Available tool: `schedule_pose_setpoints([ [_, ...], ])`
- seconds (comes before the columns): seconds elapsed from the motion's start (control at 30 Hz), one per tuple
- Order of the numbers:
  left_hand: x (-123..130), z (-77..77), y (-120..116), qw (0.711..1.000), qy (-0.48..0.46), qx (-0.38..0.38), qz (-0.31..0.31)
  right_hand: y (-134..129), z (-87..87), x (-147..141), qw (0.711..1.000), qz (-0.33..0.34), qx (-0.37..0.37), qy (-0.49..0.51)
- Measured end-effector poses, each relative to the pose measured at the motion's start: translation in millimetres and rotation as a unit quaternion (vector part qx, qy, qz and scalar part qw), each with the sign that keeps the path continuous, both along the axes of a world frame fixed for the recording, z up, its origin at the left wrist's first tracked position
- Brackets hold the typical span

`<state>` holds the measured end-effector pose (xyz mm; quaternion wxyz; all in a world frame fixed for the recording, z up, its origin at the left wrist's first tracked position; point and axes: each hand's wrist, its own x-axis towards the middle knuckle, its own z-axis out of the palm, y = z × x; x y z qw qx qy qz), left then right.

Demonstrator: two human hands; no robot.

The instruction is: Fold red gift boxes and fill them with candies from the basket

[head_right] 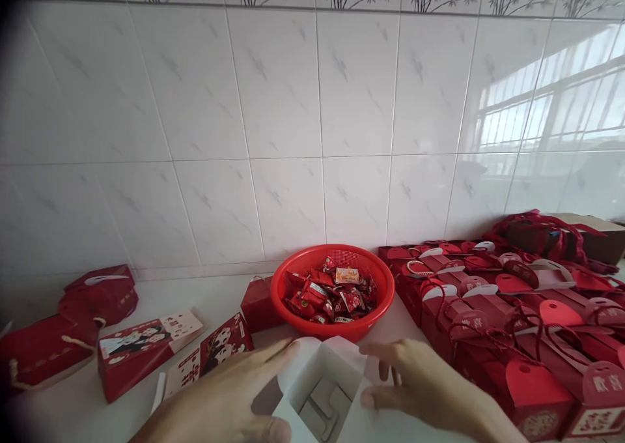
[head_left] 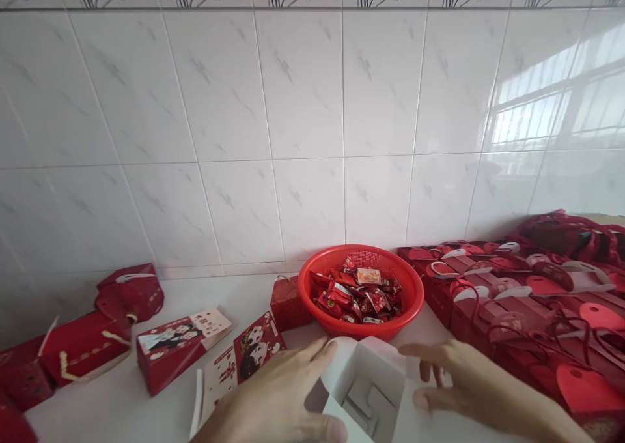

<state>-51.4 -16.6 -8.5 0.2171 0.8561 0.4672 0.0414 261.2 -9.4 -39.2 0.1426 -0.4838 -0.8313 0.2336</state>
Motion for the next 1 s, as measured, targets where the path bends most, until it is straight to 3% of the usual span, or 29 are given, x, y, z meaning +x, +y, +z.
schedule_pose_setpoints([
  [0.1,-4.6,25.7,6.3,0.999,-0.025,0.027,0.007,21.3,31.5,-1.4,0.998,-0.021,0.053,0.04],
  [0.17,-1.5,40.1,25.4,0.996,-0.061,0.064,0.019,45.9,42.1,-10.8,0.993,-0.022,0.091,0.074],
  [0.23,7.5,48.2,57.9,0.992,-0.088,0.087,0.021,75.9,42.1,-24.7,0.984,-0.017,0.121,0.128],
  [0.3,21.0,48.9,100.1,0.989,-0.09,0.112,0.021,105.9,33.7,-38.9,0.969,-0.059,0.113,0.212],
  [0.47,55.3,28.0,202.7,0.991,0.044,0.114,0.055,153.9,1.3,-54.4,0.93,-0.133,0.107,0.324],
  [0.6,74.8,2.4,251.2,0.99,0.087,0.087,0.072,163.3,-13.8,-49.1,0.913,-0.151,0.101,0.365],
  [0.83,90.8,-35.9,283.2,0.995,0.051,0.049,0.069,167.7,-15.4,-45.7,0.901,-0.16,0.081,0.395],
  [1.0,86.7,-37.1,283.1,0.996,0.0,0.047,0.08,170.8,-15.2,-43.7,0.893,-0.185,0.076,0.404],
])
